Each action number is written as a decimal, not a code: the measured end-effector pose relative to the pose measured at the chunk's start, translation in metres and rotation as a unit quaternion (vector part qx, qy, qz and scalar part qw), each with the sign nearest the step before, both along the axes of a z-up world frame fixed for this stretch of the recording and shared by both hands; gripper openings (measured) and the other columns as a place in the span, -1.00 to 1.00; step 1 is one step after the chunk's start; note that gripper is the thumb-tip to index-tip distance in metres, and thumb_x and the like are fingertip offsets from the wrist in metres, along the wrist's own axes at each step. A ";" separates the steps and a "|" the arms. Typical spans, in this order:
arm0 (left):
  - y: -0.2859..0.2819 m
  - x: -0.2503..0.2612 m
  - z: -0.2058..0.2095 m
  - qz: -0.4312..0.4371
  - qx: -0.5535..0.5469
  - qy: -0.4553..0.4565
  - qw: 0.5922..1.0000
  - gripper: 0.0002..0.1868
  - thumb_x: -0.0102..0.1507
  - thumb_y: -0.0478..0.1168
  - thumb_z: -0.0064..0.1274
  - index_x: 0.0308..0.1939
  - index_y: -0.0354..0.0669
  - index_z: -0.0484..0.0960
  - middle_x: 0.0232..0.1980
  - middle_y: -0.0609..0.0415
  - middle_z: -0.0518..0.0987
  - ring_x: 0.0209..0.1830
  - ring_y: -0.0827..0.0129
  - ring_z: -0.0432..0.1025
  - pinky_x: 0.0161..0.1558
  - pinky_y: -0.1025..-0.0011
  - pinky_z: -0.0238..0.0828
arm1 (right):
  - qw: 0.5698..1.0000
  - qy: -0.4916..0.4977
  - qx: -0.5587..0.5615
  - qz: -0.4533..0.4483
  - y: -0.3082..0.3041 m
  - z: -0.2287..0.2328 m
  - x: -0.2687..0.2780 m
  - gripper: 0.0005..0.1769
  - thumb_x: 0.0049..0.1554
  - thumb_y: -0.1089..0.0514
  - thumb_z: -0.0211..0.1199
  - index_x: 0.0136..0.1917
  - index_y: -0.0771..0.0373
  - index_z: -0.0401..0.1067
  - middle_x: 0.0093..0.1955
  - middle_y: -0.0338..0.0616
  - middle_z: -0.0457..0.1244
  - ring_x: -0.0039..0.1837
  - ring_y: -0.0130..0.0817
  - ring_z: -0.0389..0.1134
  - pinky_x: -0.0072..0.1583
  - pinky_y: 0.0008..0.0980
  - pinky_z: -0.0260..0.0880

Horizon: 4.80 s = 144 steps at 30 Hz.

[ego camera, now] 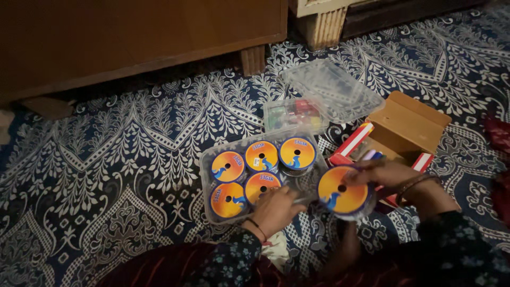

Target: The person organizes craft supplies by placing several reels of decorative tape, thread spools, and small plastic containers into separate boxes while sitting on a patterned rug.

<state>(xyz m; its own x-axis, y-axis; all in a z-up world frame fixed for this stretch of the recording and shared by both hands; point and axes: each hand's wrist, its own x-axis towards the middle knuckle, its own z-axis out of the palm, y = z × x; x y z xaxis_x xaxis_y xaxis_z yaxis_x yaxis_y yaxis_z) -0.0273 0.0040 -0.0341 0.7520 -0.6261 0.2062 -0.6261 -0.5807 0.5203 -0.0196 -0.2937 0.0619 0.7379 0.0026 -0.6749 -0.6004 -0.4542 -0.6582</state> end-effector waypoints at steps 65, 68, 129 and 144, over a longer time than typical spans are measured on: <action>0.028 0.027 0.110 -0.011 -0.331 0.228 0.916 0.26 0.11 -0.18 0.38 0.66 -0.26 -0.21 0.64 -0.24 0.09 0.64 0.12 0.04 0.53 0.21 0.05 | 0.894 -0.216 0.388 -0.061 0.067 0.006 0.018 -0.18 0.07 0.39 0.23 0.58 0.15 0.18 0.39 0.03 0.26 0.23 -0.25 0.39 0.21 -0.24 0.45; 0.023 0.034 0.102 -0.001 -0.302 0.187 0.935 0.25 0.14 -0.19 0.38 0.65 -0.27 -0.23 0.61 -0.21 0.10 0.62 0.15 0.04 0.51 0.23 0.04 | 0.883 -0.275 0.380 -0.021 0.070 0.006 0.021 -0.18 0.04 0.49 0.20 0.55 0.19 0.16 0.51 -0.14 0.20 0.29 -0.28 0.34 0.24 -0.25 0.42; 0.015 0.043 0.113 0.135 -0.462 0.252 0.839 -0.84 0.35 -0.22 0.13 -0.16 -0.28 0.67 -0.23 0.20 0.66 -0.26 0.69 0.44 -0.21 0.63 0.37 | 0.940 -0.241 0.139 0.195 0.079 0.009 0.027 0.36 -0.22 0.21 0.59 0.67 0.05 -0.17 0.67 -0.12 -0.08 0.61 -0.22 0.04 0.39 -0.12 0.22; 0.044 0.030 0.177 0.066 -0.514 0.290 0.805 -0.80 0.38 -0.28 0.06 0.00 -0.38 0.59 -0.19 0.05 0.66 -0.32 0.48 0.59 -0.25 0.49 0.59 | 0.969 -0.086 0.227 -0.048 0.084 -0.017 0.041 0.00 -0.05 0.09 0.36 0.59 -0.01 0.02 0.37 -0.06 0.25 0.24 -0.20 0.37 0.09 -0.10 0.51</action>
<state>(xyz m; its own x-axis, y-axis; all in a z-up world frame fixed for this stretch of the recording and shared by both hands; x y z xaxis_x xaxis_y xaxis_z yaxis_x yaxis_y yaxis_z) 0.0027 0.0478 0.1429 0.9545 -0.2553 0.1540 -0.0727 0.3014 0.9507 0.0213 -0.2096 0.0450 0.8511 0.1973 -0.4865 -0.4885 -0.0417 -0.8716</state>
